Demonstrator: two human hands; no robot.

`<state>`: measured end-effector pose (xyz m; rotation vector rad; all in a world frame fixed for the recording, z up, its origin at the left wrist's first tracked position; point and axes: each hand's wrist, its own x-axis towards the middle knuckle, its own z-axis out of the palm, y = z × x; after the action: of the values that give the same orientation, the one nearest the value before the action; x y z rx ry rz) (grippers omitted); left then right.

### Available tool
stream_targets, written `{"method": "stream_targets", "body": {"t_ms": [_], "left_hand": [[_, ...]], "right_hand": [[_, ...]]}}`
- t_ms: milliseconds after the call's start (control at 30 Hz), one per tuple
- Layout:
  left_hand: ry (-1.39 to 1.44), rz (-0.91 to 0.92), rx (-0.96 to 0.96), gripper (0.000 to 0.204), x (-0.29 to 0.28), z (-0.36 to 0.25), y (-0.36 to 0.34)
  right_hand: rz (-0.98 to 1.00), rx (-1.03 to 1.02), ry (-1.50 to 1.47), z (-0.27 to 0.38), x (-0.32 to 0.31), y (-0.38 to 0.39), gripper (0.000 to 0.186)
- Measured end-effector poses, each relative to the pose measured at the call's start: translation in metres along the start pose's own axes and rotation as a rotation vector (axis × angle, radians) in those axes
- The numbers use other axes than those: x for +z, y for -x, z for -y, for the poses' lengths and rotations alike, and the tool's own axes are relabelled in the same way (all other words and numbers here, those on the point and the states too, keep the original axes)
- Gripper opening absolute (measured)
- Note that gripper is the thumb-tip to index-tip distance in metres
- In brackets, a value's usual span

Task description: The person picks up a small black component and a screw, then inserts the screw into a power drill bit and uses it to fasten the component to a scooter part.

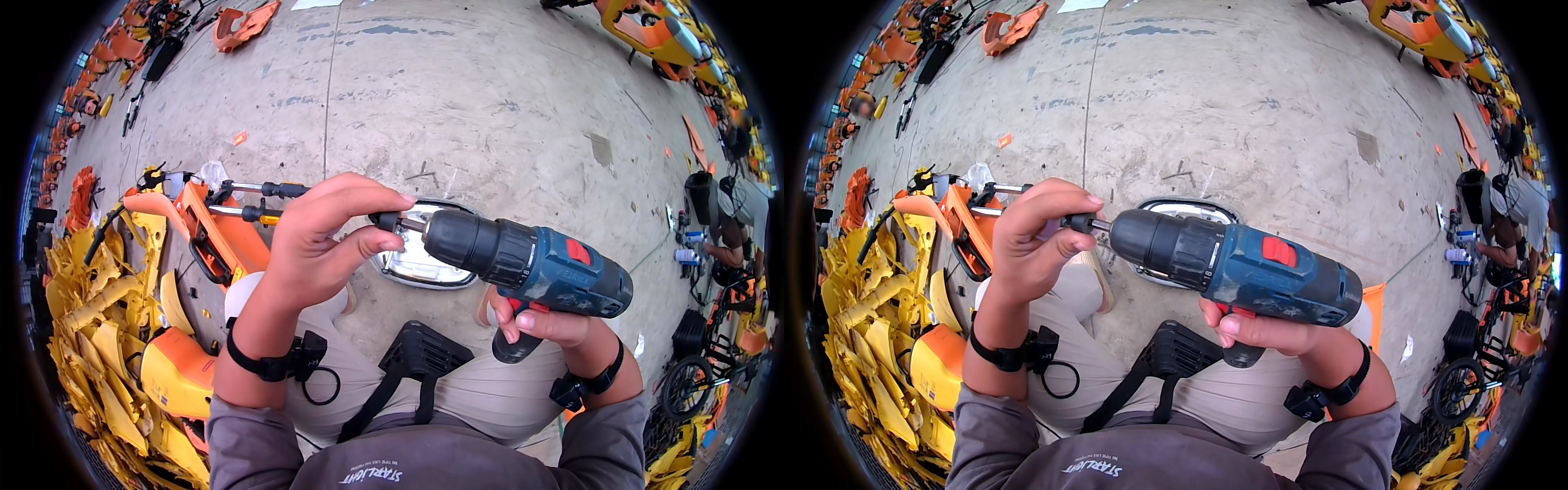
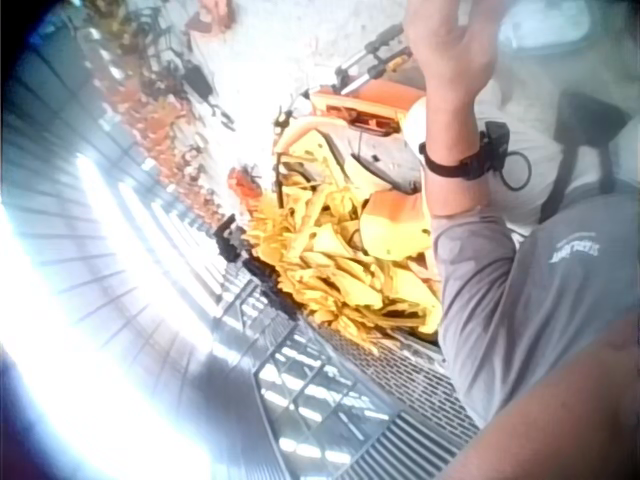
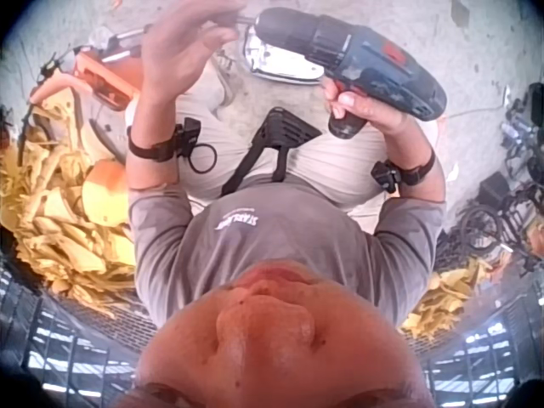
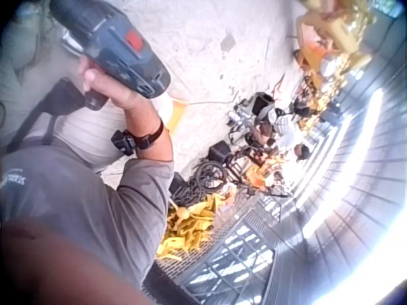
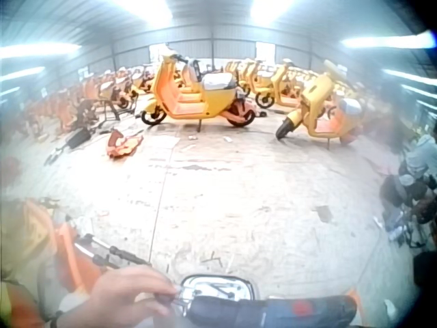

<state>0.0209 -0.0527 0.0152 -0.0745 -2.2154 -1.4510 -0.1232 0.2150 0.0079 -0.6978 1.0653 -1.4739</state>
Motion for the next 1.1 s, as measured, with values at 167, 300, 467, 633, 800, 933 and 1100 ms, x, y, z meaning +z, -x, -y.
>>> {"method": "stream_targets", "body": {"t_ms": [167,300,467,633,800,933,1100], "left_hand": [[-0.011,-0.008,0.025,0.032,0.001,0.0005,-0.0014],[0.005,-0.009,0.022,0.031,0.0026,0.0012,-0.0005],[-0.036,-0.002,0.049,0.031,0.0023,-0.0004,-0.0022],[-0.054,0.002,0.058,0.031,0.0016,0.0009,-0.0007],[-0.055,0.038,0.044,0.035,0.0004,0.0012,0.0008],[-0.054,0.032,0.043,0.035,-0.0001,0.0013,0.0011],[-0.073,0.029,0.055,0.035,0.0004,0.0019,0.0009]], "right_hand": [[-0.057,0.076,0.008,-0.0012,0.0018,0.0011,0.031],[-0.058,0.079,-0.008,-0.002,0.0018,0.0007,0.033],[-0.071,0.088,-0.025,-0.0021,0.0042,0.0001,0.03],[-0.05,0.086,-0.023,-0.0049,0.0026,-0.0001,0.029],[-0.034,0.072,0.001,-0.0056,0.0018,-0.001,0.03],[-0.062,0.085,-0.024,-0.0052,0.0051,-0.0016,0.031],[-0.061,0.088,-0.031,-0.0062,0.0025,-0.0015,0.031]]}}
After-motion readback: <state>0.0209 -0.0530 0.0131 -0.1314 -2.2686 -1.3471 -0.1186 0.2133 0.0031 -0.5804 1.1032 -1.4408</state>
